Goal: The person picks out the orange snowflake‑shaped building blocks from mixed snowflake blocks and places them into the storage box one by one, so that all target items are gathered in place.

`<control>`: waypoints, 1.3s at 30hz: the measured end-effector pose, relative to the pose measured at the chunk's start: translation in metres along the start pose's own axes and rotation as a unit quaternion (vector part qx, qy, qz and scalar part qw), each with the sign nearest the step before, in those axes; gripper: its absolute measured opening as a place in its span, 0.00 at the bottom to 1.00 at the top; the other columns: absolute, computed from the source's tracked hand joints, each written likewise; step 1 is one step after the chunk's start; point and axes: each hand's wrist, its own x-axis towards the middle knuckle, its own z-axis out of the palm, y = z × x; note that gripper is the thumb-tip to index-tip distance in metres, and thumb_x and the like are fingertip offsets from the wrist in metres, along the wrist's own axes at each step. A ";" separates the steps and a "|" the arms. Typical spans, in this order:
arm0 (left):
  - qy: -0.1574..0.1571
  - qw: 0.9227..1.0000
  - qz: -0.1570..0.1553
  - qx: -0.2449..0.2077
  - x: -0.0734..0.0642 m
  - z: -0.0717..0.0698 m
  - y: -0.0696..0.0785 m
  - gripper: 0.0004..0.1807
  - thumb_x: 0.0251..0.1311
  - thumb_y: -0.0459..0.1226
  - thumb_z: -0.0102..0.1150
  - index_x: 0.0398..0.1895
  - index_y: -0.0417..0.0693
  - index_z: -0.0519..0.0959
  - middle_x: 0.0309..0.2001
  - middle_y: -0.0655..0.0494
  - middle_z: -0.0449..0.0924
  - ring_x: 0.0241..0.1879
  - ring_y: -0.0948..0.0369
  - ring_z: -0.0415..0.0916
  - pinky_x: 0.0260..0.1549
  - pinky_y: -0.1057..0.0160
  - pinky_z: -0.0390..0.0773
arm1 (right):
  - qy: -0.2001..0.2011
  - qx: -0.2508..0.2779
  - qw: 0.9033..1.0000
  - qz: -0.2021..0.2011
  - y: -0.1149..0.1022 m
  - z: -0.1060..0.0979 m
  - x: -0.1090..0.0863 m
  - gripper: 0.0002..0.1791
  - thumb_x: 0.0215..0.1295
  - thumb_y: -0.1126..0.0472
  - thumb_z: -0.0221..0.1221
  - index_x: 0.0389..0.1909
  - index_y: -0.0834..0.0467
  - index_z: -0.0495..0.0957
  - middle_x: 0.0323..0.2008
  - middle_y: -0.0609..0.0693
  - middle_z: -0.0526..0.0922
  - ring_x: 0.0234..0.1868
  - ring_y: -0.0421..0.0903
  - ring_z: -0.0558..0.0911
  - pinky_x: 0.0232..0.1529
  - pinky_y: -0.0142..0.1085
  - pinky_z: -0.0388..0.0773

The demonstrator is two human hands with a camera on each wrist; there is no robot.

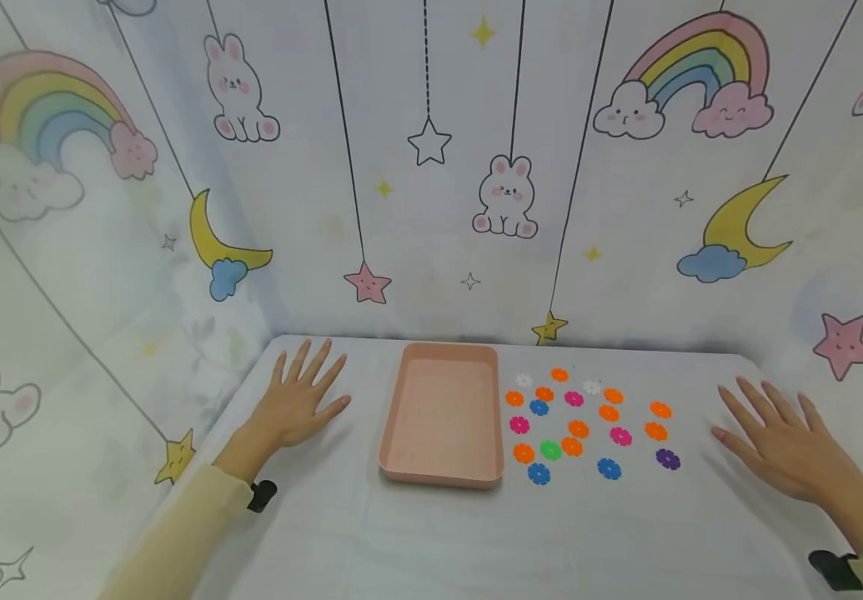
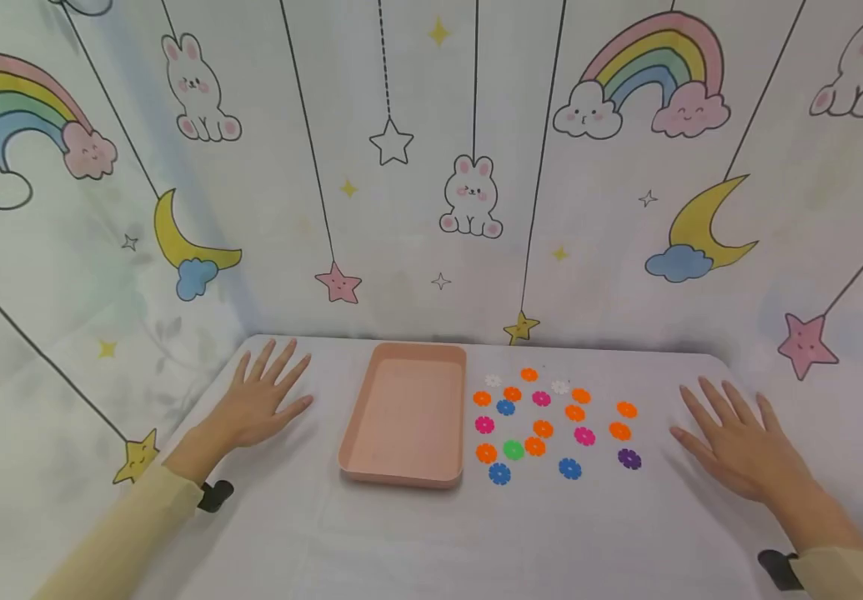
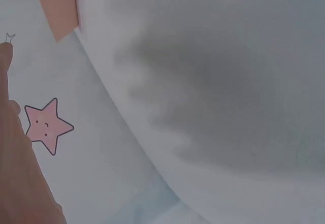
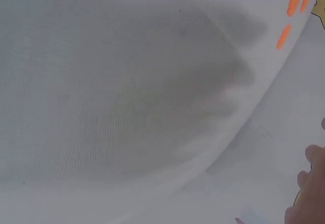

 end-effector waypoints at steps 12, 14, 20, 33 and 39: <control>-0.006 1.000 0.001 -0.019 -0.001 -0.004 0.015 0.42 0.74 0.62 0.43 0.83 0.55 0.51 0.83 0.47 0.39 0.81 0.40 0.32 0.74 0.29 0.35 | 0.007 -0.002 1.000 -0.015 -0.006 0.001 -0.003 0.50 0.75 0.38 0.51 0.83 0.53 0.34 0.80 0.68 0.41 0.78 0.70 0.33 0.68 0.57 0.07; -0.007 1.000 0.001 -0.026 -0.001 -0.004 0.017 0.42 0.74 0.62 0.44 0.83 0.55 0.51 0.83 0.47 0.38 0.81 0.40 0.31 0.74 0.29 0.34 | 0.006 0.005 1.000 -0.020 -0.008 0.001 -0.003 0.50 0.75 0.39 0.52 0.83 0.53 0.34 0.80 0.68 0.42 0.79 0.70 0.33 0.68 0.56 0.07; -0.007 0.999 0.003 -0.038 -0.002 -0.002 0.024 0.42 0.74 0.62 0.45 0.83 0.54 0.52 0.83 0.46 0.39 0.81 0.40 0.30 0.73 0.28 0.35 | 0.005 0.021 0.999 -0.031 -0.015 0.003 -0.004 0.49 0.75 0.40 0.53 0.83 0.52 0.35 0.80 0.66 0.41 0.79 0.65 0.27 0.67 0.55 0.06; 0.002 0.997 0.009 -0.073 0.004 0.004 0.037 0.43 0.73 0.64 0.44 0.84 0.57 0.49 0.84 0.49 0.37 0.81 0.42 0.29 0.73 0.29 0.37 | 0.016 0.058 0.997 -0.044 -0.030 0.004 0.000 0.52 0.72 0.41 0.59 0.83 0.53 0.39 0.80 0.67 0.45 0.79 0.68 0.33 0.70 0.56 0.09; 0.017 0.992 0.009 -0.127 0.007 0.007 0.047 0.46 0.70 0.63 0.50 0.84 0.56 0.50 0.83 0.49 0.38 0.81 0.41 0.33 0.73 0.29 0.42 | 0.024 0.091 0.995 -0.045 -0.036 0.005 0.004 0.53 0.68 0.44 0.63 0.83 0.54 0.42 0.78 0.69 0.49 0.78 0.72 0.41 0.70 0.58 0.12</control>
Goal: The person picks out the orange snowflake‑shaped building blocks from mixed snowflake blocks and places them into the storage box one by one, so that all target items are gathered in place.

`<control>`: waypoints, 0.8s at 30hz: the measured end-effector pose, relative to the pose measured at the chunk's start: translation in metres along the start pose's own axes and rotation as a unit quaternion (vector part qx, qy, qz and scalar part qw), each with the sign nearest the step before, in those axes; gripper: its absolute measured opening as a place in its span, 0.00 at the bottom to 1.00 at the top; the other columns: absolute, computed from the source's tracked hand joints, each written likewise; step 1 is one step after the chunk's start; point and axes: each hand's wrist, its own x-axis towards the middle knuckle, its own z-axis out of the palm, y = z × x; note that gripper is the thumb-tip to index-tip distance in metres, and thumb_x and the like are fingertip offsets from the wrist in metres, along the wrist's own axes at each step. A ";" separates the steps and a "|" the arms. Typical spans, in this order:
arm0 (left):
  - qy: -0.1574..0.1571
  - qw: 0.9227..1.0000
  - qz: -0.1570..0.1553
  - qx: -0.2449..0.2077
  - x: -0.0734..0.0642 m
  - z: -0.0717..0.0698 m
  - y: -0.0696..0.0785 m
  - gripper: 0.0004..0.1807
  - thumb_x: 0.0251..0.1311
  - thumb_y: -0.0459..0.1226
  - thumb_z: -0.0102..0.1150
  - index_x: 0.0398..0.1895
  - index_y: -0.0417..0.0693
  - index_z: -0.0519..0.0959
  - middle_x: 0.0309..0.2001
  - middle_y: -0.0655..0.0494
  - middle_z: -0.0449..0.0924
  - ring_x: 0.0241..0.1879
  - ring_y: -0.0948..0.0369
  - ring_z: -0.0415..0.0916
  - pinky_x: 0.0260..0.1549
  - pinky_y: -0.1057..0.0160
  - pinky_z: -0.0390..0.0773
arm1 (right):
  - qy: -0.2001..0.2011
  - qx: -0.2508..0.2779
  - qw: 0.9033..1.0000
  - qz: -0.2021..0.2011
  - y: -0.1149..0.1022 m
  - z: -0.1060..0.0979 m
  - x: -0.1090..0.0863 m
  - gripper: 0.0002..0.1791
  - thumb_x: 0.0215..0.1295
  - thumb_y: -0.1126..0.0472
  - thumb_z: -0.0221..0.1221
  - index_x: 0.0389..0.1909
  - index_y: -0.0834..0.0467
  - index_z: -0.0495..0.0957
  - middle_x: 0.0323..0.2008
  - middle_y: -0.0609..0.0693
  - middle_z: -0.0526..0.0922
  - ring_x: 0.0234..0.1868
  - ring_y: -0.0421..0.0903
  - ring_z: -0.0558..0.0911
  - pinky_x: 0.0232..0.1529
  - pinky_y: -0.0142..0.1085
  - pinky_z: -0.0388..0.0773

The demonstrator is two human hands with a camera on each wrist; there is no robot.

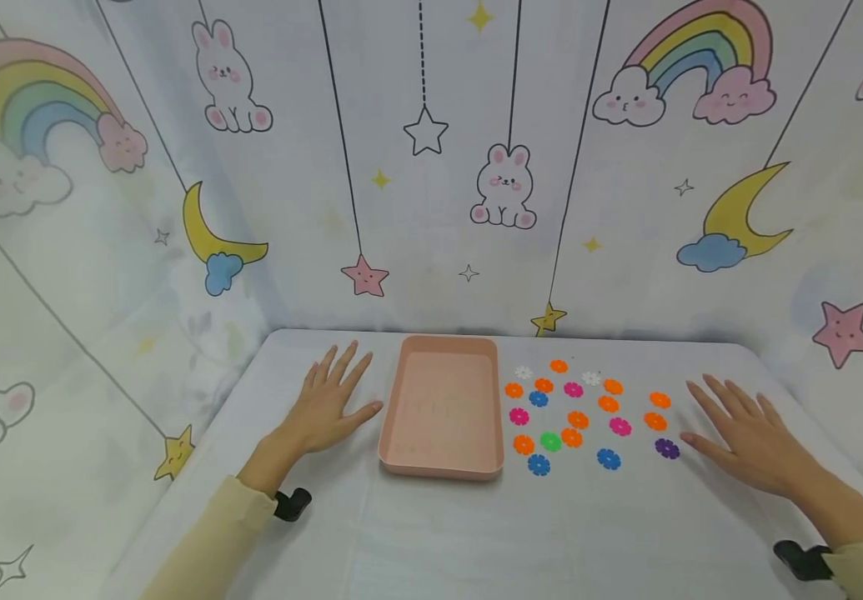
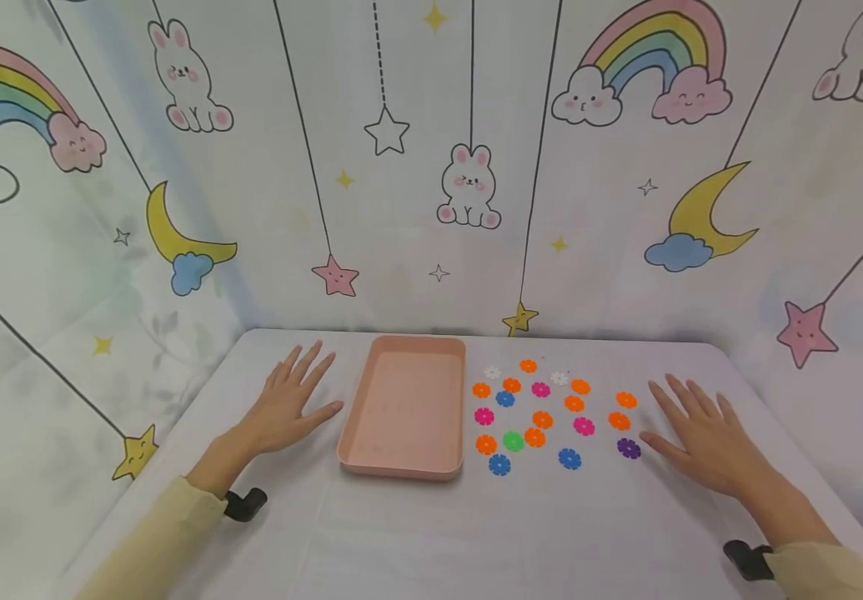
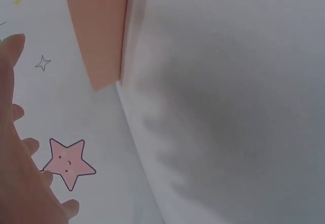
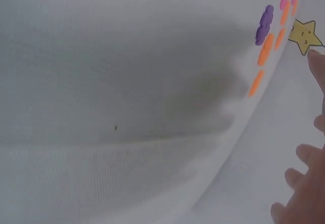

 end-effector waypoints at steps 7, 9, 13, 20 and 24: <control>0.003 0.997 -0.003 -0.075 0.004 0.000 0.010 0.48 0.68 0.62 0.56 0.84 0.57 0.48 0.83 0.50 0.41 0.81 0.41 0.36 0.71 0.26 0.48 | 0.003 0.055 0.998 0.002 -0.005 0.001 0.010 0.53 0.63 0.49 0.69 0.81 0.59 0.49 0.73 0.73 0.57 0.69 0.75 0.59 0.67 0.78 0.46; 0.003 0.996 -0.006 -0.093 0.006 0.001 0.012 0.48 0.68 0.61 0.57 0.84 0.58 0.48 0.83 0.49 0.43 0.80 0.41 0.37 0.70 0.25 0.49 | 0.003 0.073 0.997 0.006 -0.007 0.000 0.013 0.53 0.62 0.50 0.70 0.80 0.61 0.51 0.71 0.74 0.58 0.67 0.75 0.61 0.60 0.79 0.58; -0.001 0.991 -0.011 -0.133 0.010 0.001 0.015 0.48 0.68 0.59 0.60 0.84 0.57 0.48 0.82 0.47 0.43 0.80 0.41 0.40 0.71 0.26 0.50 | -0.005 0.108 0.994 0.023 -0.009 -0.001 0.016 0.51 0.63 0.52 0.70 0.79 0.63 0.52 0.70 0.75 0.58 0.66 0.76 0.61 0.53 0.80 0.64; -0.008 0.975 -0.025 -0.221 0.015 0.002 0.017 0.46 0.69 0.51 0.63 0.83 0.52 0.50 0.81 0.44 0.46 0.79 0.43 0.44 0.72 0.31 0.53 | -0.025 0.172 0.983 0.055 -0.010 -0.002 0.022 0.46 0.68 0.52 0.66 0.75 0.71 0.54 0.69 0.77 0.58 0.66 0.77 0.60 0.55 0.79 0.63; -0.009 0.966 -0.034 -0.256 0.018 0.002 0.017 0.44 0.70 0.49 0.62 0.82 0.51 0.51 0.80 0.44 0.50 0.79 0.43 0.48 0.74 0.35 0.55 | -0.039 0.185 0.979 0.076 -0.009 -0.004 0.027 0.44 0.71 0.51 0.63 0.73 0.74 0.54 0.67 0.80 0.59 0.63 0.78 0.63 0.56 0.78 0.65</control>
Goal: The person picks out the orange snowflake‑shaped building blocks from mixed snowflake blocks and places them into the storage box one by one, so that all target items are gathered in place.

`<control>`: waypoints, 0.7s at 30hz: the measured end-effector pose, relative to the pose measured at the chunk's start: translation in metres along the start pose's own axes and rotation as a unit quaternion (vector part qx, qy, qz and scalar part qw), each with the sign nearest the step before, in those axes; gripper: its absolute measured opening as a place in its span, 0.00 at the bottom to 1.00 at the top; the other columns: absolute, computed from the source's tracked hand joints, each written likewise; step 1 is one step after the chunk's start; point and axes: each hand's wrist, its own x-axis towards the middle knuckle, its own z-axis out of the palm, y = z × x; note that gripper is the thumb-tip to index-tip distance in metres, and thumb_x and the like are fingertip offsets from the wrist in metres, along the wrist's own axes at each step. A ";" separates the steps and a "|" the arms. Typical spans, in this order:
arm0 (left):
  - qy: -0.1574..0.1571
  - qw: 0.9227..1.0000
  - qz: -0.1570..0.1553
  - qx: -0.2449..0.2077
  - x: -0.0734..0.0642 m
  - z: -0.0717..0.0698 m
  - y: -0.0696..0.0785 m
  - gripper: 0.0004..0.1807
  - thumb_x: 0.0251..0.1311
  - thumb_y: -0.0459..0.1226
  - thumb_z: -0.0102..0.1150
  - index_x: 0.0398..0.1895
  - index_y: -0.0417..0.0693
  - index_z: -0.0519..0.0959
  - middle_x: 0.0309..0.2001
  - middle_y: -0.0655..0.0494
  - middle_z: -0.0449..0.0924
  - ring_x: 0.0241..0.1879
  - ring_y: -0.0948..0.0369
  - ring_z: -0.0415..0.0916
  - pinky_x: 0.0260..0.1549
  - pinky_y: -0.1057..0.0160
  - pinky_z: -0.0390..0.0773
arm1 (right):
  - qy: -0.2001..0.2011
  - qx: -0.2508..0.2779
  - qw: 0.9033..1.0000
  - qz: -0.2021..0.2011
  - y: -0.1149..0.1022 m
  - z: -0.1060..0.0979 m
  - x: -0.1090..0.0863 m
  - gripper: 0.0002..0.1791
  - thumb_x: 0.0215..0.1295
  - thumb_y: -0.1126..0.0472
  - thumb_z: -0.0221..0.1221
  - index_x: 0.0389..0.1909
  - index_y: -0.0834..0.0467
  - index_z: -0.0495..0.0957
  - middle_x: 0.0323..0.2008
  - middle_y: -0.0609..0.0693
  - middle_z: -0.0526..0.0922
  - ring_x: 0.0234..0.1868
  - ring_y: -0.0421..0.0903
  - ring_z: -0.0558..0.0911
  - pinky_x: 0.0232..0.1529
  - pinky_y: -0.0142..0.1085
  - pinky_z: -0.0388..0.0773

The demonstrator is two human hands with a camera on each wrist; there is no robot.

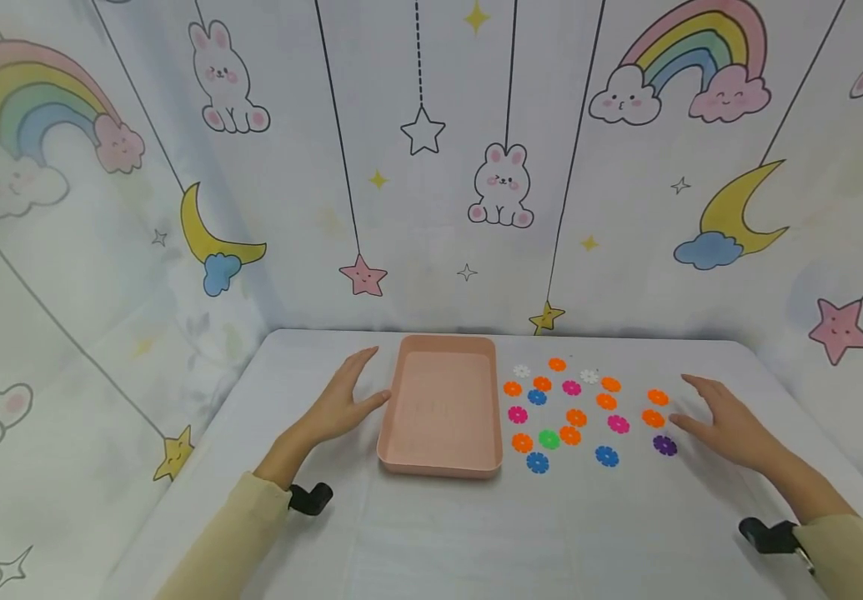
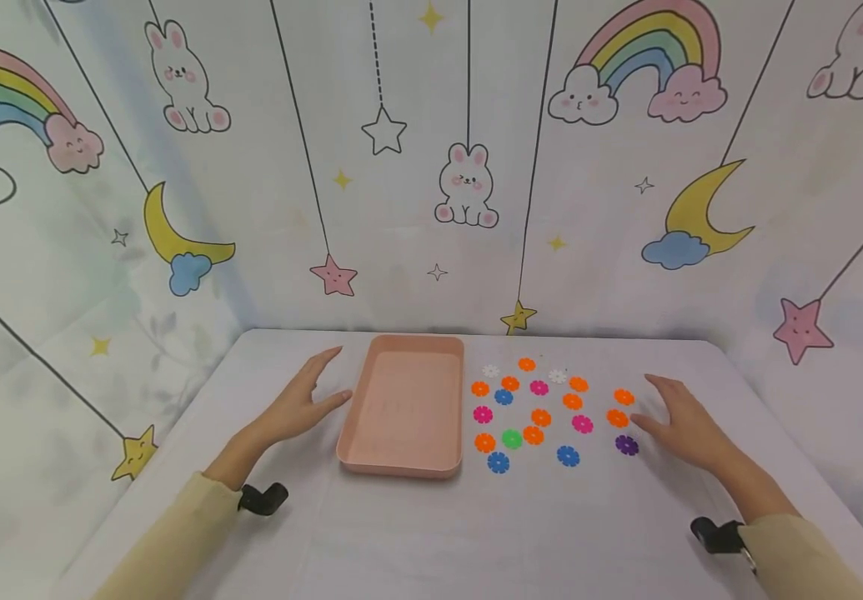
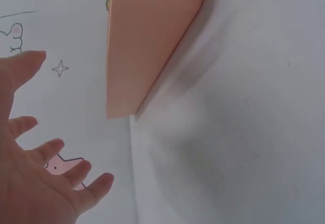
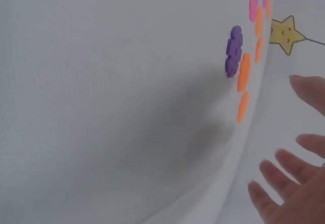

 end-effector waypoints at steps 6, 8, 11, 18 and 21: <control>-0.005 0.998 -0.041 -0.057 0.003 0.002 -0.002 0.42 0.72 0.46 0.61 0.82 0.54 0.51 0.80 0.46 0.51 0.75 0.39 0.57 0.68 0.36 0.67 | -0.003 0.009 1.000 0.022 0.003 -0.003 0.004 0.40 0.73 0.50 0.61 0.71 0.76 0.58 0.64 0.80 0.63 0.59 0.77 0.69 0.53 0.73 0.73; -0.006 0.996 -0.053 -0.072 0.004 0.002 -0.002 0.42 0.72 0.46 0.61 0.82 0.54 0.51 0.80 0.46 0.51 0.74 0.38 0.58 0.67 0.38 0.69 | -0.006 0.015 0.999 0.034 0.004 -0.004 0.007 0.40 0.74 0.50 0.60 0.70 0.76 0.58 0.65 0.79 0.63 0.59 0.77 0.69 0.53 0.72 0.74; -0.011 0.993 -0.069 -0.097 0.006 0.003 -0.004 0.41 0.72 0.46 0.61 0.82 0.55 0.52 0.80 0.46 0.52 0.74 0.40 0.61 0.67 0.40 0.70 | -0.010 0.021 0.999 0.048 0.006 -0.003 0.011 0.39 0.74 0.50 0.60 0.70 0.75 0.59 0.64 0.78 0.64 0.59 0.76 0.70 0.54 0.70 0.75; -0.030 0.981 -0.121 -0.146 0.010 0.009 -0.011 0.38 0.73 0.45 0.60 0.81 0.56 0.54 0.79 0.46 0.56 0.72 0.43 0.65 0.64 0.40 0.74 | -0.016 0.022 0.998 0.059 0.014 0.000 0.020 0.36 0.74 0.50 0.60 0.67 0.75 0.64 0.60 0.76 0.71 0.55 0.71 0.74 0.52 0.64 0.80; -0.041 0.973 -0.142 -0.176 0.012 0.012 -0.013 0.37 0.74 0.43 0.58 0.81 0.53 0.54 0.78 0.43 0.56 0.72 0.42 0.65 0.63 0.44 0.76 | -0.021 0.025 0.997 0.068 0.016 0.002 0.024 0.34 0.73 0.51 0.60 0.65 0.75 0.66 0.57 0.76 0.73 0.53 0.70 0.75 0.50 0.62 0.82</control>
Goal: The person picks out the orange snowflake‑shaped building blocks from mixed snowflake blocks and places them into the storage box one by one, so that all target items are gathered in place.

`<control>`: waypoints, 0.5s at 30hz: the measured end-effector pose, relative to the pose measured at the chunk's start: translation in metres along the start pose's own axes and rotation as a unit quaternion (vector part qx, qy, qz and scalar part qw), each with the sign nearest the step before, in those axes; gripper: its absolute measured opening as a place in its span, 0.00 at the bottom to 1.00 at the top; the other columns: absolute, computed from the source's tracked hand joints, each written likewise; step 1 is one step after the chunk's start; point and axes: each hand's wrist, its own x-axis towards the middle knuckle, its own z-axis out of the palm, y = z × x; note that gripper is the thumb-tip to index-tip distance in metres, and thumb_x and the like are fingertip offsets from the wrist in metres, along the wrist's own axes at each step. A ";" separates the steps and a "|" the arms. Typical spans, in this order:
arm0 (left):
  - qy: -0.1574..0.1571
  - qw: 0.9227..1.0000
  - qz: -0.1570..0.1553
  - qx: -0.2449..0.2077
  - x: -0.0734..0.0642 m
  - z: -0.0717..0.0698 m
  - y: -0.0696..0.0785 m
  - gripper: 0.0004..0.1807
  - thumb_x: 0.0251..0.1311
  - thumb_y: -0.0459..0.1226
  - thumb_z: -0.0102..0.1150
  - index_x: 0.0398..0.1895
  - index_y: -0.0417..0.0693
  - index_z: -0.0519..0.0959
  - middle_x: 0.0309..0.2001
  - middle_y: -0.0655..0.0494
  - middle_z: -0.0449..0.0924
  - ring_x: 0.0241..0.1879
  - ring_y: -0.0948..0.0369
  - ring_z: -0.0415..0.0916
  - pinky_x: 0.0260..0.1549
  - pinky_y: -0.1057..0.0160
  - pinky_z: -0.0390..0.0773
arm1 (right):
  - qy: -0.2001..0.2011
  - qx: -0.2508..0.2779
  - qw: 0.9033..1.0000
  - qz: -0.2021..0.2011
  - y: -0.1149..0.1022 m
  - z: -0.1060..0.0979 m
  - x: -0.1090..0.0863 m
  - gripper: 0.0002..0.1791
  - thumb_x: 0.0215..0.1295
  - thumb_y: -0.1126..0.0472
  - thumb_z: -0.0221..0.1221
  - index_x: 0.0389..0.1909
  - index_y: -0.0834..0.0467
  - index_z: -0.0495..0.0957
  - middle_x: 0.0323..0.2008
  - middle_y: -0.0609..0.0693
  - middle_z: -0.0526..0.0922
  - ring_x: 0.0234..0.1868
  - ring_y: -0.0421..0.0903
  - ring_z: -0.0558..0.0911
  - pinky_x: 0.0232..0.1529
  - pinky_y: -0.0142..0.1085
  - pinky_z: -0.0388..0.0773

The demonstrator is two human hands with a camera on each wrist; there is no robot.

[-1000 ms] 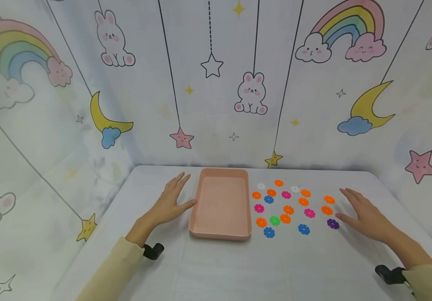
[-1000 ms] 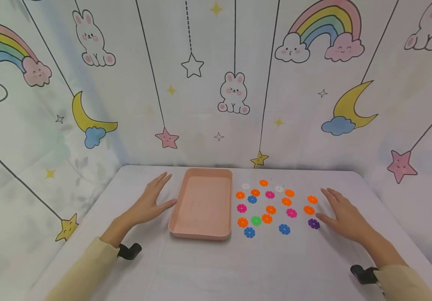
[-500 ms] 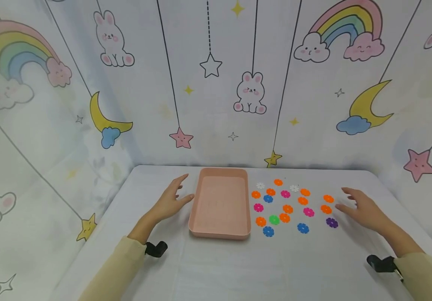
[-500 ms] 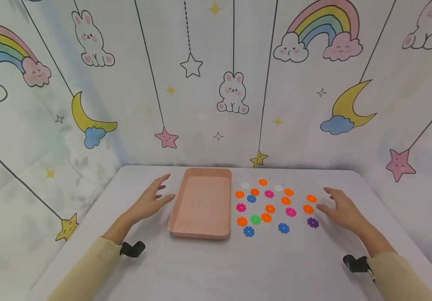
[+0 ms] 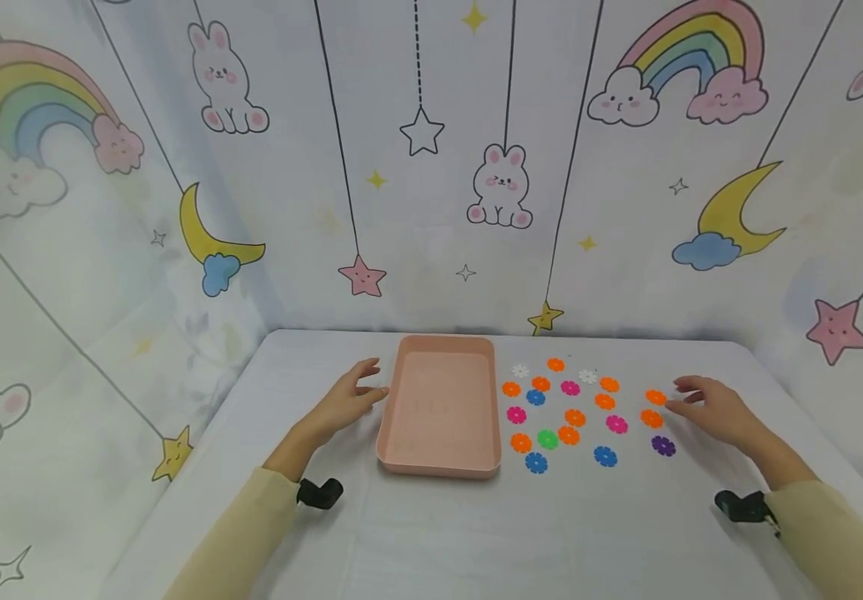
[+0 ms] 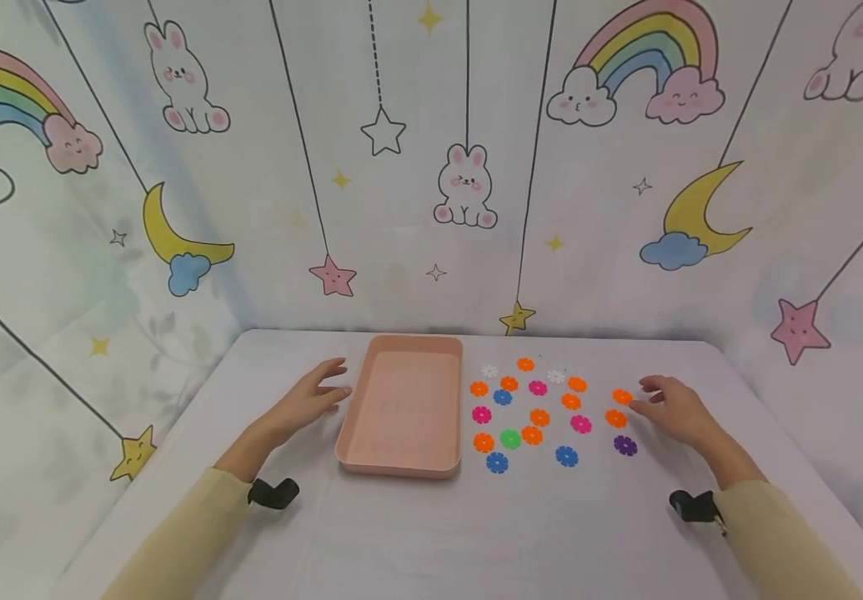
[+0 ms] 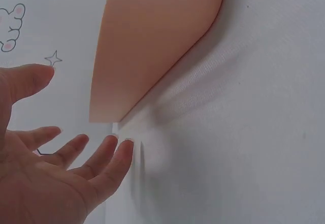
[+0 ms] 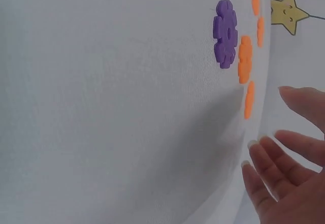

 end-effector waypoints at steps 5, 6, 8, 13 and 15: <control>-0.013 0.999 -0.022 -0.039 0.000 0.003 -0.002 0.36 0.76 0.41 0.55 0.80 0.43 0.53 0.77 0.38 0.56 0.71 0.40 0.65 0.61 0.47 0.78 | -0.019 0.014 0.999 0.031 0.001 0.002 0.006 0.33 0.72 0.52 0.61 0.64 0.75 0.67 0.55 0.76 0.74 0.52 0.70 0.76 0.49 0.59 0.83; -0.013 0.999 -0.025 -0.044 0.000 0.003 -0.002 0.36 0.76 0.40 0.54 0.80 0.42 0.53 0.77 0.37 0.56 0.70 0.40 0.66 0.61 0.48 0.79 | -0.021 0.016 0.999 0.035 0.001 0.003 0.007 0.33 0.72 0.53 0.61 0.64 0.75 0.67 0.55 0.76 0.74 0.52 0.70 0.76 0.49 0.59 0.84; -0.014 0.998 -0.026 -0.051 -0.001 0.004 -0.001 0.34 0.76 0.38 0.52 0.79 0.39 0.53 0.76 0.36 0.57 0.69 0.39 0.68 0.59 0.48 0.80 | -0.025 0.018 0.999 0.038 0.001 0.003 0.009 0.33 0.72 0.53 0.61 0.63 0.76 0.67 0.54 0.76 0.74 0.52 0.70 0.76 0.49 0.58 0.84; -0.011 0.998 -0.025 -0.059 -0.001 0.005 -0.002 0.31 0.77 0.35 0.50 0.78 0.35 0.56 0.73 0.35 0.62 0.65 0.40 0.72 0.56 0.50 0.82 | -0.027 0.024 0.999 0.037 0.002 0.004 0.015 0.32 0.70 0.54 0.63 0.60 0.78 0.69 0.53 0.75 0.75 0.51 0.69 0.76 0.49 0.57 0.84; -0.012 0.998 -0.024 -0.063 0.001 0.006 -0.003 0.31 0.76 0.35 0.49 0.77 0.34 0.57 0.72 0.35 0.63 0.64 0.42 0.73 0.56 0.51 0.82 | -0.028 0.027 0.999 0.038 0.003 0.004 0.018 0.32 0.69 0.54 0.63 0.59 0.78 0.70 0.52 0.75 0.76 0.51 0.69 0.76 0.50 0.57 0.84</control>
